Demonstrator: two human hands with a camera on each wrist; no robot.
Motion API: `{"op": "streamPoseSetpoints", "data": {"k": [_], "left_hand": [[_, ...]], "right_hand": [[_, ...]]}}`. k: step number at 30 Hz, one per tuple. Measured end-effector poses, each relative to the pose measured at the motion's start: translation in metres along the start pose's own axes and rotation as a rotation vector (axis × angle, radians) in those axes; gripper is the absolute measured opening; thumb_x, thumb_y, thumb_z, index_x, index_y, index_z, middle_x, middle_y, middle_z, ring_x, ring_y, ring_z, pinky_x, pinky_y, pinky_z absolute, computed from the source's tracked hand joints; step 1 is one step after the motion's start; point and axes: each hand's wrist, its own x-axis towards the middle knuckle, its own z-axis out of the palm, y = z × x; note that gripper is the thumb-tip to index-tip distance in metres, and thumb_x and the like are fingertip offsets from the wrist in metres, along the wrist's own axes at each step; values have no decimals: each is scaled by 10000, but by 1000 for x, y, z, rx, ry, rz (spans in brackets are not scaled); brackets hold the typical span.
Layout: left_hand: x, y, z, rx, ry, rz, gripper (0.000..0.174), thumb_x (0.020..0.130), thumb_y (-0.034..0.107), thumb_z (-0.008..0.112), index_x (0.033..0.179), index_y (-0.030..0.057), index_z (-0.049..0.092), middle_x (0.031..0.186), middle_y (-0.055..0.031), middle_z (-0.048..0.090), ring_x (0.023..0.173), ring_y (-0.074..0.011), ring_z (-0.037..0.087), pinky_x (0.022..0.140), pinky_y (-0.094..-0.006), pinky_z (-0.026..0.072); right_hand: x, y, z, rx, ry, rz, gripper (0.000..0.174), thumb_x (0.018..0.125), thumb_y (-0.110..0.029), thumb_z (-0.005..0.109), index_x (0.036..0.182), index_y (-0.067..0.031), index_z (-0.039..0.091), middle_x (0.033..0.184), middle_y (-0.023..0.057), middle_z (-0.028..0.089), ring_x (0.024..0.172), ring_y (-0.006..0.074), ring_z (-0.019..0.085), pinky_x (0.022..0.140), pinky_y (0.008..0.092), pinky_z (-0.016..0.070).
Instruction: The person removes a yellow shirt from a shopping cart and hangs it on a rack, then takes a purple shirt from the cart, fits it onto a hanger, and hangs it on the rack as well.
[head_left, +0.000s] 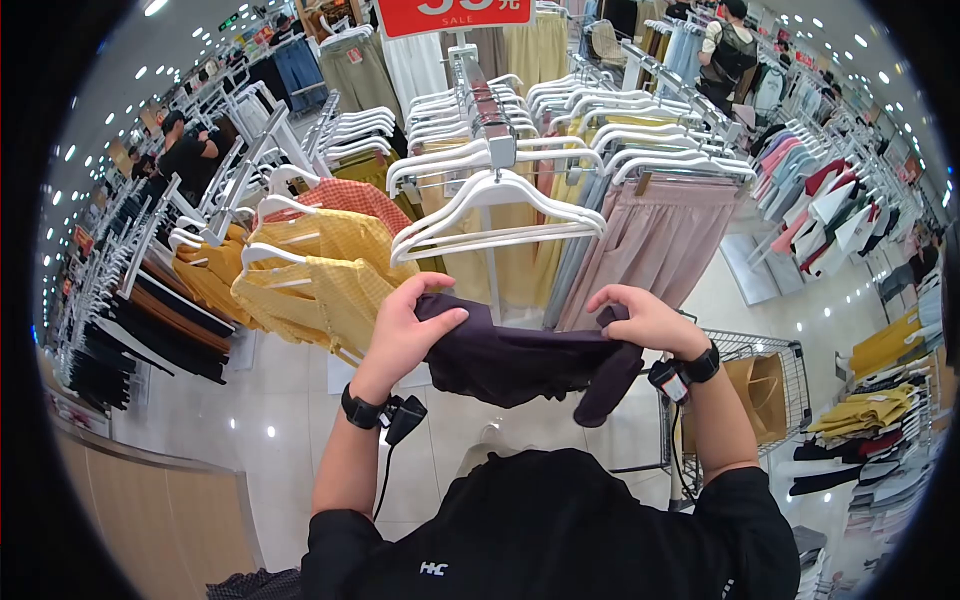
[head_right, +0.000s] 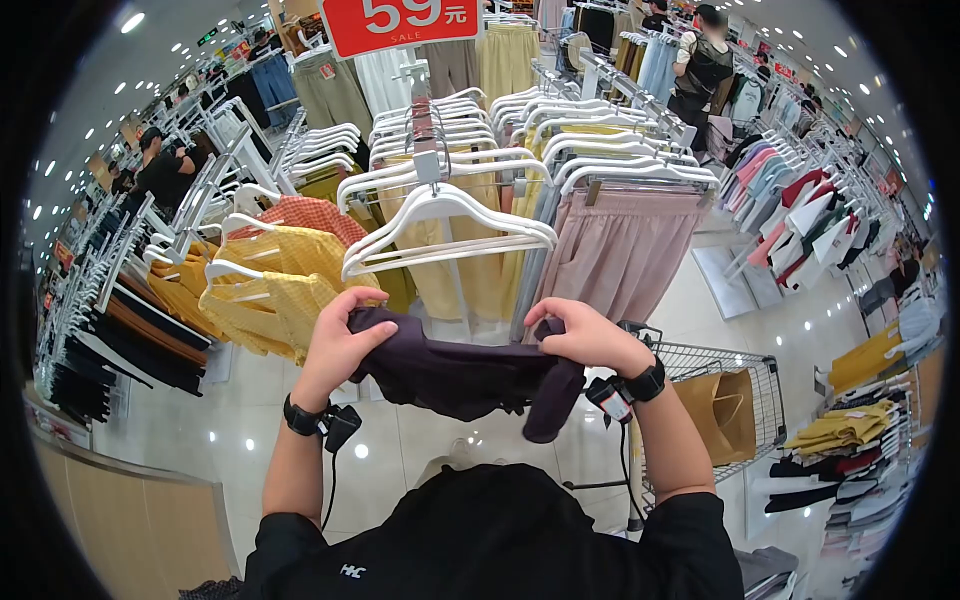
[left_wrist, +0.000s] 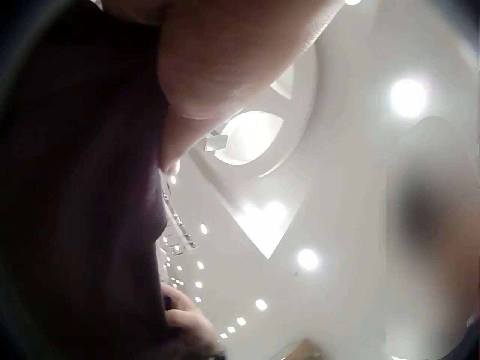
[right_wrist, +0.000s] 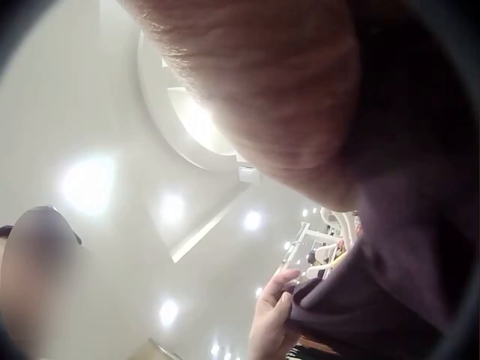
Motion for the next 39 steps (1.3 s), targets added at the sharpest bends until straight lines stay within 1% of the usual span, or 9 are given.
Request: {"op": "streamPoseSetpoints", "data": {"k": [14, 16, 21, 24, 26, 30, 32, 35, 39], "left_hand": [[-6, -4, -20, 549, -72, -132, 248, 784, 140, 743, 934, -49, 682, 806, -189, 671, 741, -279, 656, 709, -350, 507], [-9, -20, -24, 588, 87, 130, 261, 781, 154, 754, 925, -52, 683, 808, -196, 677, 719, -311, 652, 688, -384, 507], [-1, 3, -39, 727, -300, -404, 341, 805, 160, 734, 1027, -85, 647, 868, -163, 692, 791, -254, 655, 773, -305, 513], [-14, -25, -47, 288, -198, -321, 279, 852, 120, 683, 1051, -72, 647, 974, -120, 689, 901, -176, 639, 863, -289, 491], [-31, -37, -39, -37, 45, 121, 213, 909, 69, 604, 1081, -48, 651, 1059, -68, 667, 959, -131, 606, 880, -287, 479], [-46, -47, 16, -583, 3, -125, 258, 972, 70, 506, 1186, -39, 600, 1185, -88, 637, 1095, -178, 584, 981, -296, 431], [-49, -61, 54, -312, -172, 41, 216, 985, 108, 511, 1126, -16, 617, 1125, -43, 641, 1006, -140, 589, 915, -267, 455], [-48, -65, 90, -344, -332, 170, 189, 993, 142, 521, 1079, 2, 614, 1068, -4, 635, 945, -98, 569, 868, -247, 458], [-52, -73, 87, -589, -263, -193, 177, 998, 168, 528, 1030, 5, 591, 953, 19, 602, 885, -70, 530, 825, -239, 449]], "right_hand": [[0, 4, 2, 11, 156, 36, 181, 933, -145, 585, 870, 21, 618, 596, 11, 518, 391, 94, 502, 326, 247, 405], [0, -6, 10, 67, 292, -23, 182, 944, -145, 568, 875, 15, 620, 668, 16, 543, 370, 79, 474, 301, 230, 384], [10, 6, 15, -269, 484, -577, 140, 881, -97, 634, 932, 34, 624, 787, 119, 617, 608, 209, 600, 587, 311, 493], [-11, -14, 20, -161, 601, -388, 136, 851, -84, 658, 921, 32, 640, 782, 140, 635, 703, 243, 617, 683, 320, 489], [-18, -6, 24, 1, 641, -402, 120, 857, -72, 667, 920, 28, 646, 774, 96, 648, 718, 152, 613, 682, 283, 490], [-10, -20, 56, 82, 346, -342, 132, 908, -100, 633, 963, 18, 619, 790, 42, 623, 732, 89, 558, 673, 273, 480], [7, -26, 81, 75, 187, -384, 135, 911, -112, 623, 965, 11, 613, 777, 93, 638, 701, 163, 606, 666, 300, 491], [26, -31, 99, -164, 258, -480, 156, 885, -137, 644, 957, -6, 602, 781, 196, 642, 722, 359, 645, 665, 375, 511], [41, -39, 87, -212, 273, -466, 196, 862, -173, 678, 945, -12, 605, 755, 171, 641, 699, 329, 651, 626, 385, 502]]}}
